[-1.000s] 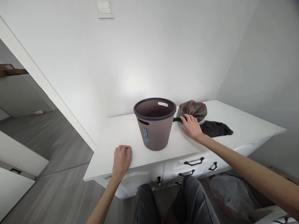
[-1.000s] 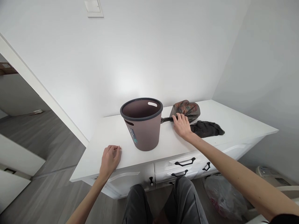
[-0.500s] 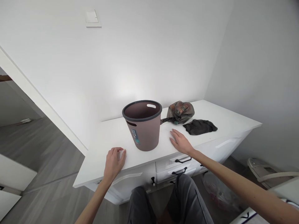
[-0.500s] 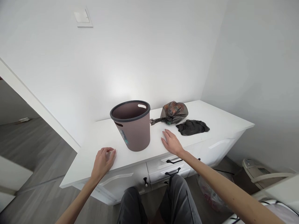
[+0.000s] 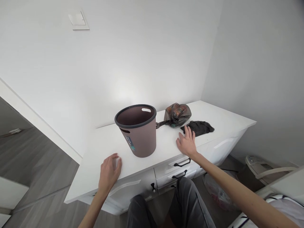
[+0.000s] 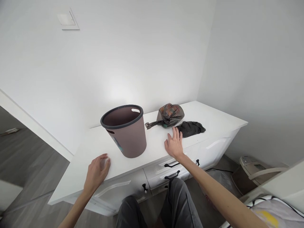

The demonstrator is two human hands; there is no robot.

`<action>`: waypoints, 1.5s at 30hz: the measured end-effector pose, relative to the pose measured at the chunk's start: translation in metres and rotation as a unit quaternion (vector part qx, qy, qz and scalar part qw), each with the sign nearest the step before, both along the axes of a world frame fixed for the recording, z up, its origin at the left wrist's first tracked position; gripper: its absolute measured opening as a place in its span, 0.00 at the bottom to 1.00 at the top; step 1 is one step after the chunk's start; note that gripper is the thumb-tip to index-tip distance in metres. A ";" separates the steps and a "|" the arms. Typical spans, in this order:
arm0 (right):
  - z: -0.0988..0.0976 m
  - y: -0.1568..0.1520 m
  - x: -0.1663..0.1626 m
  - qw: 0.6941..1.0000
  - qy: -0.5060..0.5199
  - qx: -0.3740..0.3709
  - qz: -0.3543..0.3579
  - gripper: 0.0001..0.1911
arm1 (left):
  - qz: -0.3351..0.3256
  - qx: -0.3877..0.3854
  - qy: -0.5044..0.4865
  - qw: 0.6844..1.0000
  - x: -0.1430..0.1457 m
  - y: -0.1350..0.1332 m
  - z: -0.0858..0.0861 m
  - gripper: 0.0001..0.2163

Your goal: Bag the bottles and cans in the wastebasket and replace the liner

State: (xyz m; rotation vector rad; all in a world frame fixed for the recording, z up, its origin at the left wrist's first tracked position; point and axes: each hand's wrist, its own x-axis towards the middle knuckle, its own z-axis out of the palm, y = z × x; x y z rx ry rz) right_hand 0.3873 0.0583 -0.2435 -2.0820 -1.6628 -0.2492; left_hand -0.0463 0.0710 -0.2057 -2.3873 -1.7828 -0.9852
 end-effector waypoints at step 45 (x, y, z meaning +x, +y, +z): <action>0.128 -0.189 -0.091 0.534 0.779 -0.028 0.327 0.16 | -0.248 0.034 -0.050 0.967 0.100 -0.162 0.135 0.34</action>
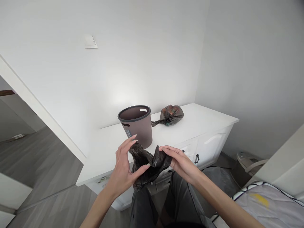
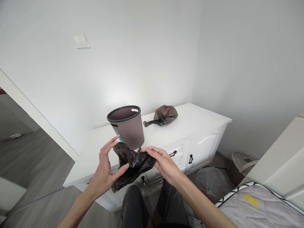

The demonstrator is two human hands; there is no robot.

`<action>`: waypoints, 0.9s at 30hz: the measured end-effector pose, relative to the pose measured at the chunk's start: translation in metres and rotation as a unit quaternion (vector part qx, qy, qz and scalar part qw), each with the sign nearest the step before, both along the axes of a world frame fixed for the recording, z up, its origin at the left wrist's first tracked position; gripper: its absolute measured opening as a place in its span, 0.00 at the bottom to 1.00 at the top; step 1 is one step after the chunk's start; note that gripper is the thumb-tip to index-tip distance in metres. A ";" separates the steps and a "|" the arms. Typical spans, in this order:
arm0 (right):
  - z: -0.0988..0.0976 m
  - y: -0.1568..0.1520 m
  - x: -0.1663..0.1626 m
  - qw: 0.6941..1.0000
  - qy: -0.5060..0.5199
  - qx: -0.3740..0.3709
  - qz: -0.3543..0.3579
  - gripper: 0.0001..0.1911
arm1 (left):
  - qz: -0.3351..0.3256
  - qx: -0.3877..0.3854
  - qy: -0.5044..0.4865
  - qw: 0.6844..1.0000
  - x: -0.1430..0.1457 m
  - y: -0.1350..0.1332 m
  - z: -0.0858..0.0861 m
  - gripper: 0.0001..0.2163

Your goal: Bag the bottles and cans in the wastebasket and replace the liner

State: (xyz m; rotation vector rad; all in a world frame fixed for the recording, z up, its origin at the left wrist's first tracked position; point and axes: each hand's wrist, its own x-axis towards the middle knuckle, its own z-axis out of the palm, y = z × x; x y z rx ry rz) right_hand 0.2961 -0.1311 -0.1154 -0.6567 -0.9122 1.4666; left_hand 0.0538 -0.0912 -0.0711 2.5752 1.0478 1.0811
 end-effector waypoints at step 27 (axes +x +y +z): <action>0.025 -0.008 0.011 0.982 -0.177 0.070 -0.016 0.23 | 0.123 -0.220 -0.148 0.956 -0.018 0.001 0.032 0.22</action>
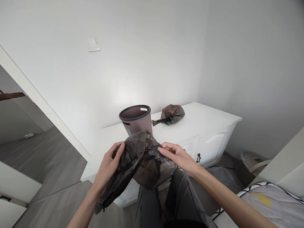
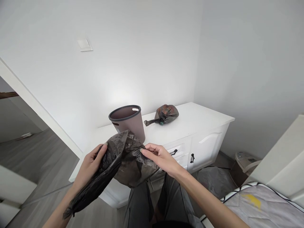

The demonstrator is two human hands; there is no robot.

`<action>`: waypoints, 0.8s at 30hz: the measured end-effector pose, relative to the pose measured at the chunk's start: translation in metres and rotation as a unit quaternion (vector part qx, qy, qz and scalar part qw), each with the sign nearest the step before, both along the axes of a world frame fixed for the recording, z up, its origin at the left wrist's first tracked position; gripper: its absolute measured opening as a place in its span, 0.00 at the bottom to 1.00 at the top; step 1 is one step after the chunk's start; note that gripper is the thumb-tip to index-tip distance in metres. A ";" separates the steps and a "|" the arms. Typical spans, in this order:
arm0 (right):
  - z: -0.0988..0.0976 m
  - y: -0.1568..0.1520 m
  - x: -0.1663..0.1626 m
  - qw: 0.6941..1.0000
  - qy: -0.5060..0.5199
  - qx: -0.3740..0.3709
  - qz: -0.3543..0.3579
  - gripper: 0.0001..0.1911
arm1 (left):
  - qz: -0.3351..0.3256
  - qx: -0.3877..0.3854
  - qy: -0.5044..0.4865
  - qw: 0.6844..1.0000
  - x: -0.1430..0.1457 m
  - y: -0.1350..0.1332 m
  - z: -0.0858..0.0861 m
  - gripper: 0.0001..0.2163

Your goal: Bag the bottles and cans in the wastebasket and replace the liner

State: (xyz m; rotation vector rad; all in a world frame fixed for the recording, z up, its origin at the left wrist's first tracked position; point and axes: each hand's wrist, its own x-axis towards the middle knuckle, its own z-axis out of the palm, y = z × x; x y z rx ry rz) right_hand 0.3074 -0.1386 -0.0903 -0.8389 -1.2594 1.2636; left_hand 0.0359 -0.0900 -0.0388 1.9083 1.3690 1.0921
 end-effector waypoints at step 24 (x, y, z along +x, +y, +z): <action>0.047 -0.006 0.023 0.991 0.126 -0.051 0.003 0.30 | 0.047 0.158 0.206 0.965 -0.006 0.018 0.026 0.22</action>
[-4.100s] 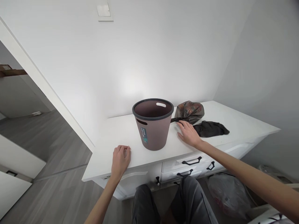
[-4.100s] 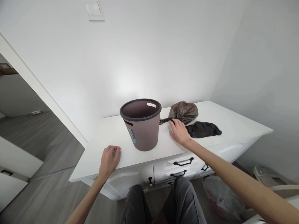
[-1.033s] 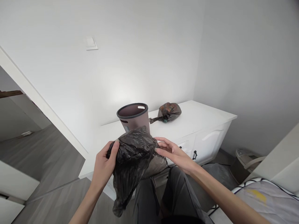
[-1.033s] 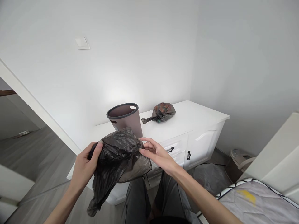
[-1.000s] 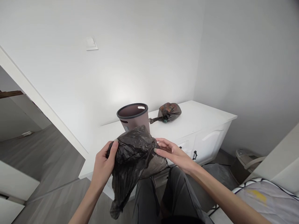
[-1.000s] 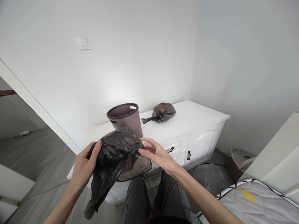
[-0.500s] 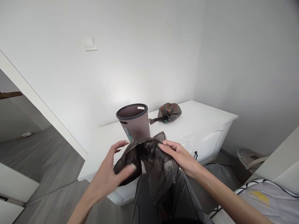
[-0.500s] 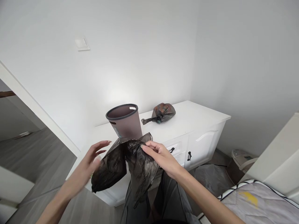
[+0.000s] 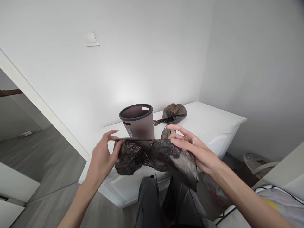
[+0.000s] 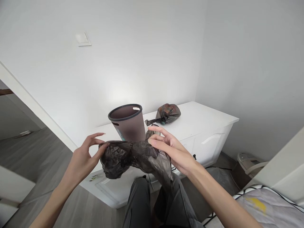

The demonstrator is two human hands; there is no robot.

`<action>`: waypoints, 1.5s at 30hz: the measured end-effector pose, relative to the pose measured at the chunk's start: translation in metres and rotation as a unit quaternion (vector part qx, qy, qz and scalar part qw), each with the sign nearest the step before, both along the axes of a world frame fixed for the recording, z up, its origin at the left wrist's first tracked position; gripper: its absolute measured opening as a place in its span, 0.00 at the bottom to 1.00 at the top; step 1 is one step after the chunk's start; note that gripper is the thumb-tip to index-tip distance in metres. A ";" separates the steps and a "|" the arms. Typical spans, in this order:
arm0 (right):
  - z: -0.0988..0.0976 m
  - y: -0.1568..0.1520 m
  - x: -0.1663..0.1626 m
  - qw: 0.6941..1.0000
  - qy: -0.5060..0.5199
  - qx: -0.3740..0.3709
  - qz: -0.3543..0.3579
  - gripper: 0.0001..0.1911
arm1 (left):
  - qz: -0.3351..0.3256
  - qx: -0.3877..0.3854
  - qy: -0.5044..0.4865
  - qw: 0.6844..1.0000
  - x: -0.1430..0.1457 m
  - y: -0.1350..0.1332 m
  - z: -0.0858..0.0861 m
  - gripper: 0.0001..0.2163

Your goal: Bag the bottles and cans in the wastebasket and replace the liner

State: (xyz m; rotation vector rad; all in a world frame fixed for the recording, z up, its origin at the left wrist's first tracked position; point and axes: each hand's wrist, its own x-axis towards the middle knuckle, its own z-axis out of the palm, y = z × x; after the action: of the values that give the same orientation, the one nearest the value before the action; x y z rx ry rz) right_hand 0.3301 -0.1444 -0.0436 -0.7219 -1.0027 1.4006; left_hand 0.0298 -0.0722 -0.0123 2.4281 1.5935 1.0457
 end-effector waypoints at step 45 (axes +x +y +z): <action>0.009 -0.014 -0.086 0.704 -0.607 0.368 -0.014 0.12 | -0.129 -0.133 -0.456 0.871 0.016 -0.069 0.049 0.12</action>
State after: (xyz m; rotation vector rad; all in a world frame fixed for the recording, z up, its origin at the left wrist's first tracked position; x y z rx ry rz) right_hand 0.2445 -0.1580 -0.0348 -0.9957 -2.3670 0.1851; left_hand 0.0458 -0.1408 0.0367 1.4951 0.9595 1.4653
